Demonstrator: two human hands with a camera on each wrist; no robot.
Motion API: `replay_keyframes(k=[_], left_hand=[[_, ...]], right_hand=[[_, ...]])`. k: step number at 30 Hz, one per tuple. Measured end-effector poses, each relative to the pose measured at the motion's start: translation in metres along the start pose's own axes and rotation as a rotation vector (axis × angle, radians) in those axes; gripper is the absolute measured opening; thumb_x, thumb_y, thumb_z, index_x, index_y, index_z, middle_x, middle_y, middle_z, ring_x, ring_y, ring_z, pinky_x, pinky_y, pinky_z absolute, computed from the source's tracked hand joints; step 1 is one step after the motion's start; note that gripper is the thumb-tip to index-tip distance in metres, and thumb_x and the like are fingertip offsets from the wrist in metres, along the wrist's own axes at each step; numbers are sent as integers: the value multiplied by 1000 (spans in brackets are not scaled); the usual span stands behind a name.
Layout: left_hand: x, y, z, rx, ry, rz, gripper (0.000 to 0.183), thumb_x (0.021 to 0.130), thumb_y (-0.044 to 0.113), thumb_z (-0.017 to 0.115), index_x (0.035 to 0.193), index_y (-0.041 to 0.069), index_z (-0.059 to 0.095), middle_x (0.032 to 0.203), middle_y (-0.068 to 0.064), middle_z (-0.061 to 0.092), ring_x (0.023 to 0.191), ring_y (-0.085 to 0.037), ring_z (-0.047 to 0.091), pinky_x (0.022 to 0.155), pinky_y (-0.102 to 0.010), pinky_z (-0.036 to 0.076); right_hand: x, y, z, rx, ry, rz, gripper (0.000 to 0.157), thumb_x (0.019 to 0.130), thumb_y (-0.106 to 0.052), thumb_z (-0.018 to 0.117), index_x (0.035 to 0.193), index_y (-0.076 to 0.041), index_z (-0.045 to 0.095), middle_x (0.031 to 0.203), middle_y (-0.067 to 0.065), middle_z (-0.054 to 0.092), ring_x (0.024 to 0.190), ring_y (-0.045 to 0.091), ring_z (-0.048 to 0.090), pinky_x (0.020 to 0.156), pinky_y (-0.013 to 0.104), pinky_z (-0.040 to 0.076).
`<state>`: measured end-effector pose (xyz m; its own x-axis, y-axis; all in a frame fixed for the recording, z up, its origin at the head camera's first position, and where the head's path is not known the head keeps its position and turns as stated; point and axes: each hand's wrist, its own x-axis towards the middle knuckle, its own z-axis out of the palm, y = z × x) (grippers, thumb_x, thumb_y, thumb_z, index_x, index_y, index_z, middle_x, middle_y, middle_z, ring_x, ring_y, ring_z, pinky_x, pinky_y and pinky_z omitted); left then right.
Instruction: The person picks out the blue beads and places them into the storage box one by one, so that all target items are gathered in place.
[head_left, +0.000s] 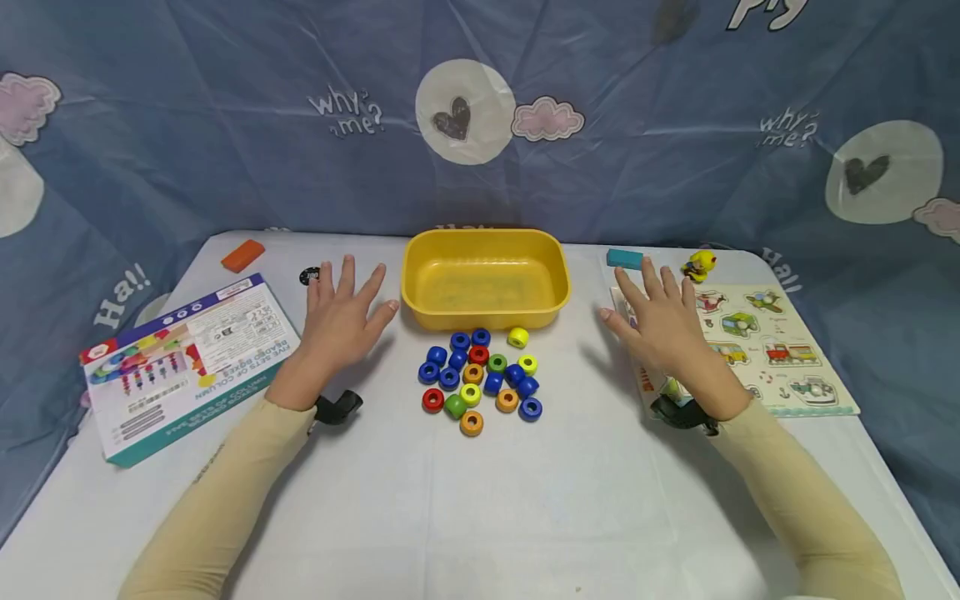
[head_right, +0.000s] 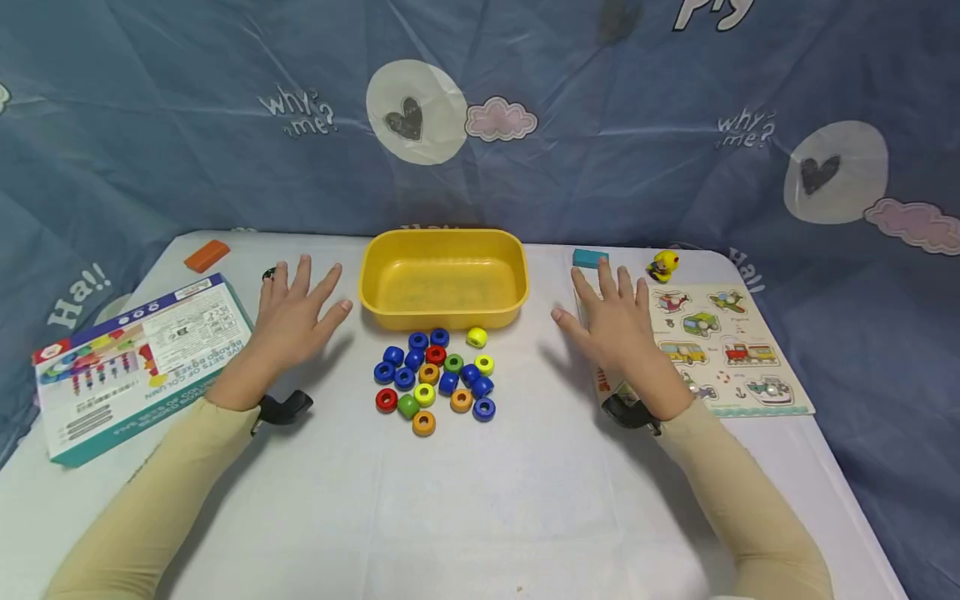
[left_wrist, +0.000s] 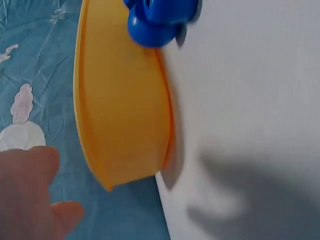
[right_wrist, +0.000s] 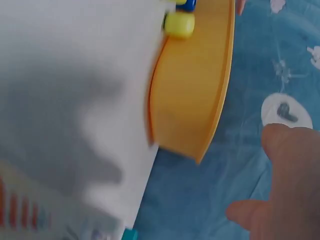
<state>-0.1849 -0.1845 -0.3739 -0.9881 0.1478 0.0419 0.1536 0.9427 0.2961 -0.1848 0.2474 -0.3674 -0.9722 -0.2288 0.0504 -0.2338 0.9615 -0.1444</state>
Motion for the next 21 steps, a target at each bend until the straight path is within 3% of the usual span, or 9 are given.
replay_keyframes(k=[4, 6, 8, 11, 13, 16, 21], left_hand=[[4, 7, 13, -146, -1, 9, 66, 100, 51, 36, 157, 20, 19, 162, -24, 4, 147, -49, -2, 116, -65, 1], [6, 11, 21, -278, -4, 9, 65, 101, 49, 36, 157, 21, 18, 162, -21, 9, 149, -45, 5, 117, -62, 6], [10, 15, 30, -435, 0, -2, 63, 101, 45, 38, 157, 22, 18, 162, -17, 16, 149, -39, 15, 118, -58, 14], [14, 22, 43, -626, 32, -31, 61, 102, 39, 42, 156, 22, 21, 160, -13, 27, 143, -32, 34, 115, -51, 29], [15, 25, 50, -703, 63, -43, 59, 102, 35, 45, 155, 22, 24, 157, -13, 32, 138, -31, 42, 113, -47, 34], [16, 29, 58, -767, 112, -47, 56, 101, 30, 47, 153, 20, 31, 157, -12, 34, 139, -28, 42, 113, -43, 35], [18, 30, 63, -823, 181, -65, 52, 99, 25, 49, 149, 19, 38, 157, -7, 35, 142, -23, 38, 113, -37, 35]], right_hand=[[-8, -20, 9, 111, 100, -139, 63, 96, -51, 51, 144, -10, 47, 148, 23, 42, 135, 44, 40, 110, 61, 27], [-13, -34, 15, 205, 138, -222, 49, 93, -41, 61, 128, -8, 59, 129, 19, 59, 116, 37, 57, 97, 53, 44], [-17, -48, 22, 299, 114, -299, 35, 90, -34, 67, 113, -7, 65, 109, 12, 67, 95, 27, 63, 82, 42, 52], [-21, -65, 34, 402, -8, -365, 23, 89, -30, 69, 102, -11, 65, 90, 0, 66, 77, 14, 59, 68, 29, 50], [-22, -73, 42, 433, -82, -386, 19, 89, -29, 69, 100, -14, 64, 84, -5, 64, 71, 8, 55, 64, 24, 48], [-24, -80, 51, 463, -137, -377, 16, 88, -28, 70, 99, -17, 64, 81, -10, 62, 67, 5, 52, 62, 21, 46], [-25, -81, 56, 536, -149, -385, 15, 88, -22, 70, 101, -16, 63, 85, -8, 63, 68, 7, 51, 61, 22, 46]])
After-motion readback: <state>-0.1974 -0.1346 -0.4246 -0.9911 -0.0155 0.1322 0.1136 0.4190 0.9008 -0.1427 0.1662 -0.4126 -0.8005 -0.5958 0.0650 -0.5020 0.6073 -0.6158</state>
